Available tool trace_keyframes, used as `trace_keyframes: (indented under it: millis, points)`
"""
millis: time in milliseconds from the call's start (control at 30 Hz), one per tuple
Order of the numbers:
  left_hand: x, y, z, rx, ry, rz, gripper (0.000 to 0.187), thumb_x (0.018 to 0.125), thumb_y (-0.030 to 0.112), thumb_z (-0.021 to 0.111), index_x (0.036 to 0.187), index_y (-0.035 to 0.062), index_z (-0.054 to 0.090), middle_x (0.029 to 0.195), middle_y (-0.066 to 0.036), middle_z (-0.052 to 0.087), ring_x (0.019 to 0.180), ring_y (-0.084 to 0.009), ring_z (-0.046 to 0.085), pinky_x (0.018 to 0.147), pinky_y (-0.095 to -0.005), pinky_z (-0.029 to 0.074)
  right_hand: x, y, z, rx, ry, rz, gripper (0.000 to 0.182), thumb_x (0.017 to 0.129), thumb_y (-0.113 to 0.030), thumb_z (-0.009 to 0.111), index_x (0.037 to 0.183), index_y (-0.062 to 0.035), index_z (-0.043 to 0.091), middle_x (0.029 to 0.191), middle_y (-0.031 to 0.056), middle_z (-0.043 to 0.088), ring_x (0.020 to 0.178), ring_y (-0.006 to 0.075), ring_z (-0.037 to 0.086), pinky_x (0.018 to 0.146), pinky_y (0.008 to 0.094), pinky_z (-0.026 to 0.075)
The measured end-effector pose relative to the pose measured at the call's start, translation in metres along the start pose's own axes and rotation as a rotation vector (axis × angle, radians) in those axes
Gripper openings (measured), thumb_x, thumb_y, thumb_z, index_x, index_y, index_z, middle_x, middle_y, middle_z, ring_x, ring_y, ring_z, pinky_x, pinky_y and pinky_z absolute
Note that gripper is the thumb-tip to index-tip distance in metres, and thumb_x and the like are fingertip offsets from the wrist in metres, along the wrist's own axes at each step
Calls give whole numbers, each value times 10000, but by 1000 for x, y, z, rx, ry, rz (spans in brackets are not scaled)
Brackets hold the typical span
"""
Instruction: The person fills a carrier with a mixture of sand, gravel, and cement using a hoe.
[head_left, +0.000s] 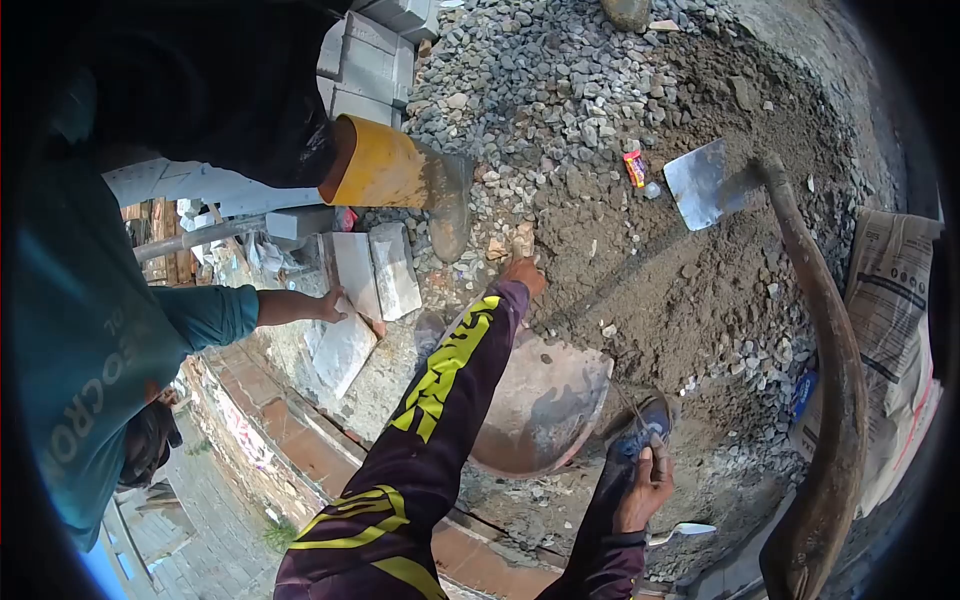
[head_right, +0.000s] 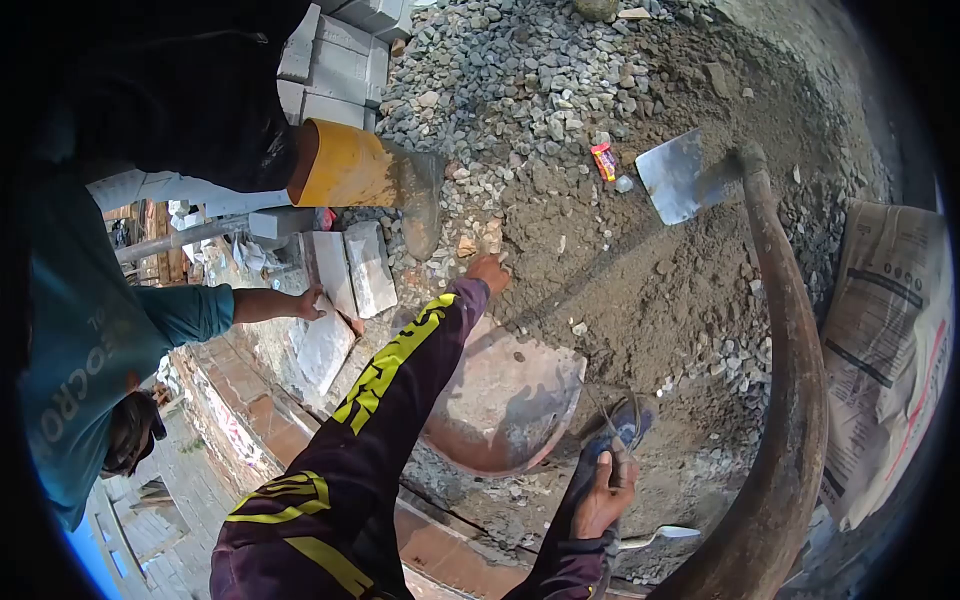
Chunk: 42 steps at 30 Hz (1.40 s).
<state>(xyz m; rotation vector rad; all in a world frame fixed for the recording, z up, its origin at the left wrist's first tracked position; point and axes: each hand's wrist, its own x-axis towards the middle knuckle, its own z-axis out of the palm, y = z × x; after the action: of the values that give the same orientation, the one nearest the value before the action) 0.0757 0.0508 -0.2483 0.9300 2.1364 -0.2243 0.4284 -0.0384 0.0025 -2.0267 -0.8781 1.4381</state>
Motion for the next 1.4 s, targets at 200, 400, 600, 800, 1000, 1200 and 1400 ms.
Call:
trace_keyframes:
  millis: [200, 400, 600, 800, 1000, 1200, 1400]
  points:
    - [-53, 19, -19, -354, 186, 93, 485, 861, 272, 539, 1282, 36, 497, 1232, -255, 529, 1130, -385, 523, 958, -412, 418, 7, -12, 0, 153, -94, 194, 283, 917, -119, 568, 1140, 55, 590, 1100, 77, 575, 1010, 159, 520, 921, 310, 409]
    - [-246, 94, -51, -419, -139, 691, 533, 895, 209, 549, 1389, 85, 390, 1385, -191, 423, 1215, -367, 465, 984, -388, 403, 20, -35, 21, 602, -141, 434, 453, 919, -297, 587, 1234, 20, 513, 1065, 58, 578, 938, 153, 556, 812, 319, 467]
    - [-237, 145, -83, -462, -877, 903, 327, 886, 254, 601, 1081, -4, 646, 1107, -177, 641, 1019, -243, 618, 900, -355, 460, 46, 18, 5, 847, -117, 356, 336, 904, -181, 594, 1186, -12, 523, 972, 61, 609, 808, 148, 593, 705, 247, 491]
    - [8, 182, -64, -213, 177, 613, 369, 784, 342, 678, 1089, 135, 656, 1379, -265, 390, 1289, -359, 376, 1060, -384, 313, 48, -23, -18, 404, -178, 303, 209, 908, -129, 563, 1046, 27, 583, 903, 71, 659, 758, 143, 618, 668, 260, 482]
    - [99, 236, -60, 123, 225, 506, 555, 802, 386, 629, 1235, 49, 548, 1342, -237, 441, 1244, -354, 430, 1018, -388, 349, 56, -28, -61, 73, -238, 175, 274, 817, -58, 558, 1088, -16, 565, 888, 233, 626, 847, 385, 625, 713, 388, 475]
    - [92, 234, -25, 198, 400, 437, 569, 811, 363, 612, 1276, 46, 528, 1275, -210, 528, 1179, -364, 497, 994, -376, 374, 55, -16, -62, 16, -200, 97, 319, 782, 0, 521, 1099, -7, 557, 923, 235, 627, 865, 403, 619, 717, 387, 484]
    - [-52, 207, 11, -568, 31, 446, 383, 889, 281, 580, 1148, 3, 629, 1067, -77, 650, 996, -152, 602, 837, -252, 443, 55, -23, -47, 43, 40, 55, 273, 789, 8, 535, 1062, -1, 548, 1001, 224, 623, 926, 421, 590, 756, 425, 472]
